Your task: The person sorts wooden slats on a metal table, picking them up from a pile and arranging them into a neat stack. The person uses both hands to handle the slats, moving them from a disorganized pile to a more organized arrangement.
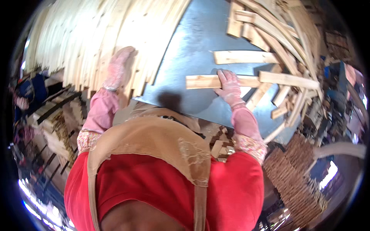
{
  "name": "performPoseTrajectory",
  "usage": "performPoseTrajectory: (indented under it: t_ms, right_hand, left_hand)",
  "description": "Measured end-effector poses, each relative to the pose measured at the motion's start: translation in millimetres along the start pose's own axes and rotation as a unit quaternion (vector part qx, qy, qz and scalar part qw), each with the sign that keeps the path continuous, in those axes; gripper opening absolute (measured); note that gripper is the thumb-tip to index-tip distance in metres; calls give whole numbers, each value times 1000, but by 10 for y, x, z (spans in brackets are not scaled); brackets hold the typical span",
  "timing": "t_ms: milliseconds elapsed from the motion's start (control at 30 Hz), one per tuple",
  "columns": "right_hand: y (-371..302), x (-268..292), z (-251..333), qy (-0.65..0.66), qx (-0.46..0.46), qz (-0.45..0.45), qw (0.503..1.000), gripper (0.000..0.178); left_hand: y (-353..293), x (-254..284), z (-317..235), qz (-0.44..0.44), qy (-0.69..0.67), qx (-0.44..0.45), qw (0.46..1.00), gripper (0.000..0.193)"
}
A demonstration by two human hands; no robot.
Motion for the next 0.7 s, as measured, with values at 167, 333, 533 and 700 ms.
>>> performPoseTrajectory:
  t_ms: [167, 333, 533, 700]
  right_hand:
    - [482, 674, 177, 64, -95, -96, 989, 82]
    - [1130, 1717, 173, 93, -80, -351, 928, 73]
    - [1188, 1419, -893, 24, -201, -406, 891, 53]
    - [-534, 230, -2922, 274, -536, -579, 550, 60]
  left_hand:
    - [-60, -425, -341, 1, -13, 112, 994, 37]
    - [-468, -1547, -856, 194, -117, 113, 967, 72]
    - [-571, -2342, -1298, 315, -60, 157, 934, 54]
    - [-560, -1953, -1198, 166, 315, 28, 934, 46]
Point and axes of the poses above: each hand's wrist, its own y-axis towards the middle knuckle, its own x-axis out of the back of the hand, z = x × y, the point moved 3 cm from there along y, towards the middle knuckle, and after that the axes turned 10 degrees about -z, right-handed, at the moved point
